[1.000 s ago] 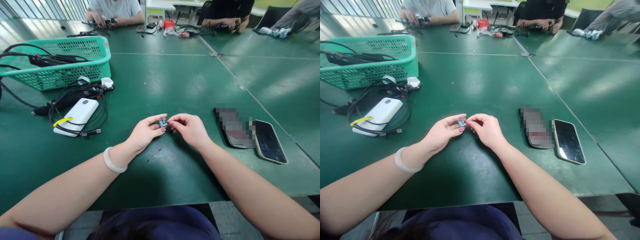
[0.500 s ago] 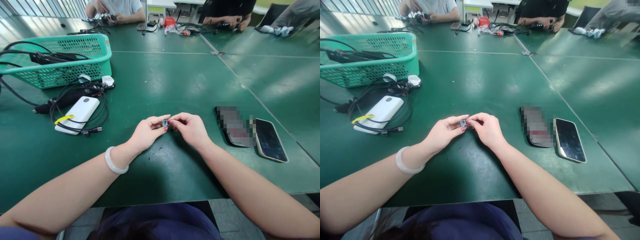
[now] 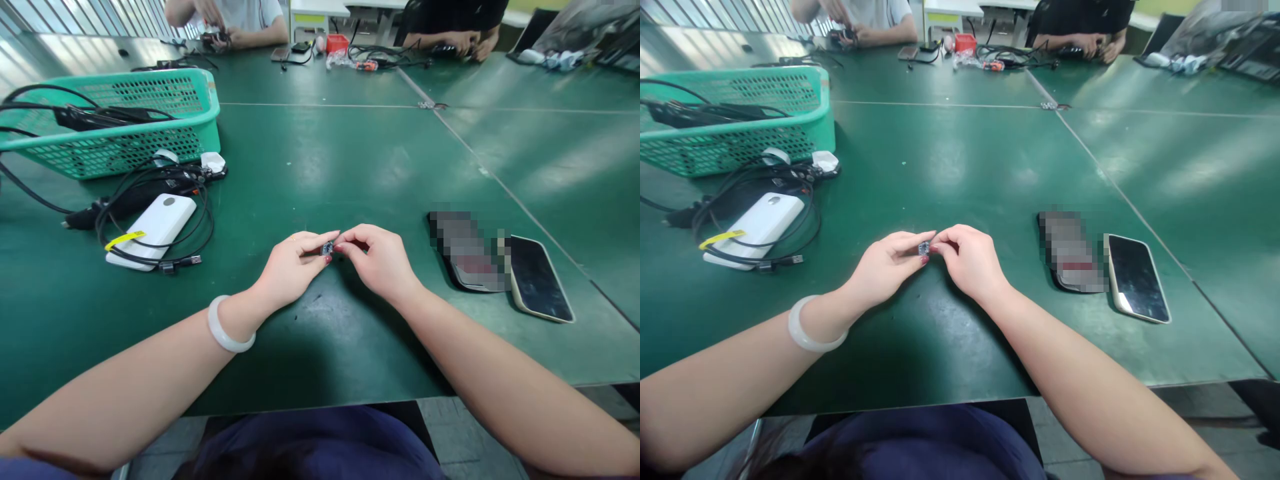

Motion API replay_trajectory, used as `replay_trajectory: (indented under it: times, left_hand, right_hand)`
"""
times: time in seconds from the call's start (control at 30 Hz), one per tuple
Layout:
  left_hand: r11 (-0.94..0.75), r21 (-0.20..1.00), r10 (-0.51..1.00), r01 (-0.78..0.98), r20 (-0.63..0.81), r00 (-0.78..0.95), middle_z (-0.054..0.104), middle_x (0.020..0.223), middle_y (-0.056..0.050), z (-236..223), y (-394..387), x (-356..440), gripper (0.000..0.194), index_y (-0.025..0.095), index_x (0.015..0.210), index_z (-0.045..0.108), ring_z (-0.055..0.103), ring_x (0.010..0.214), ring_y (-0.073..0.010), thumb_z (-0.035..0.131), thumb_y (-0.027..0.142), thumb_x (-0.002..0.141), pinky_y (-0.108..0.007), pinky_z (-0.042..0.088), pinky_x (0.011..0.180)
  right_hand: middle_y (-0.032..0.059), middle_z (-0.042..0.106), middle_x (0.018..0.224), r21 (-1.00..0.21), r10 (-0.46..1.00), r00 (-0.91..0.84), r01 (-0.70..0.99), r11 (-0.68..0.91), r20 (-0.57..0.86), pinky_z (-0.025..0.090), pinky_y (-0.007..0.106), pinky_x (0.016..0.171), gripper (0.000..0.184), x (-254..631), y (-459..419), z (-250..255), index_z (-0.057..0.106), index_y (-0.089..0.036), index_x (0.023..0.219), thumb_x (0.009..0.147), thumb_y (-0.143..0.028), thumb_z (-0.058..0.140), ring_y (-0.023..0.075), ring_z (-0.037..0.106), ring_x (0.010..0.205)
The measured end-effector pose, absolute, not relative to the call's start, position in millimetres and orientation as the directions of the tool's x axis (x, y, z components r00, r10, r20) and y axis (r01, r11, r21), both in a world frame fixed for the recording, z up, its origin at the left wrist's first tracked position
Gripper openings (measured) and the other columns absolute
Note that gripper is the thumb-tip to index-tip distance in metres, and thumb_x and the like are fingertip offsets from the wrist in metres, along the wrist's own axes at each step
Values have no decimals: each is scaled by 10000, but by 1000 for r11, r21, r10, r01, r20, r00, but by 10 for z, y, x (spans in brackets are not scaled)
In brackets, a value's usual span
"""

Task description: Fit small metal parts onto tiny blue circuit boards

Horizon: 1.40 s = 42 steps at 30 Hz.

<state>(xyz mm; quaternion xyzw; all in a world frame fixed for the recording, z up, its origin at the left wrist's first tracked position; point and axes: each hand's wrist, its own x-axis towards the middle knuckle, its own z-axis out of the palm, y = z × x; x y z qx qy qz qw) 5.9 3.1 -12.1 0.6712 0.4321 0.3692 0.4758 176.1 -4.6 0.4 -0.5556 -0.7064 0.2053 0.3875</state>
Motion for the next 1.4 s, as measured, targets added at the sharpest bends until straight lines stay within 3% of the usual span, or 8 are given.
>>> replay_trajectory:
  times: [0.17,0.4,0.53,0.77,0.93,1.13,1.4]
  left_hand:
    - [-219,933,935,286,116,335,640,1085,-58,-120,20,50,374,247,1185,666,615,1052,-185,624,231,813,-396,491,1006]
    - [-171,962,937,213,92,337,672,1031,-43,-128,10,53,389,236,1202,654,651,979,-163,627,227,815,-369,510,977]
    - [-38,985,951,170,-17,310,707,1083,-77,-47,-20,68,407,181,1197,653,672,995,-186,659,227,793,-371,507,985]
    - [179,982,939,-55,-154,307,753,953,-79,50,-49,86,407,130,1081,689,701,913,-189,769,204,689,-392,506,982]
    - [269,943,948,-194,-223,229,744,878,-47,49,-12,82,387,136,1042,684,706,875,-160,768,118,665,-375,507,979]
    - [357,892,932,-277,-319,172,719,1025,-79,40,29,70,261,137,1025,628,694,964,-152,687,140,771,-336,503,992]
    - [368,896,928,-249,-335,163,701,1055,-67,41,22,92,168,157,962,564,687,935,-128,643,139,815,-308,521,919]
  right_hand:
    - [-8,702,741,-725,952,-78,631,276,295,463,285,702,128,1760,-52,0,684,-215,696,803,-176,626,150,613,709]
    - [-11,697,739,-726,950,-72,628,281,305,454,280,698,117,1766,-49,-11,685,-213,709,810,-188,632,145,606,705]
    - [-7,689,751,-720,949,-70,635,281,308,452,286,701,114,1761,-58,-17,678,-220,718,817,-203,625,149,599,714]
    - [-11,683,754,-759,953,-69,589,277,294,453,278,682,106,1719,-75,-43,670,-226,735,821,-215,610,141,588,697]
    - [-8,672,704,-823,975,29,542,169,220,439,275,625,123,1892,65,-10,683,-205,779,830,-260,587,127,561,615]
    - [-4,663,718,-581,997,-69,811,73,29,424,298,643,26,2106,180,-28,715,-216,737,714,-206,721,142,549,635]
    - [12,630,731,-476,974,-218,852,217,55,410,295,663,128,2011,139,-77,657,-207,683,785,-141,617,156,555,690]
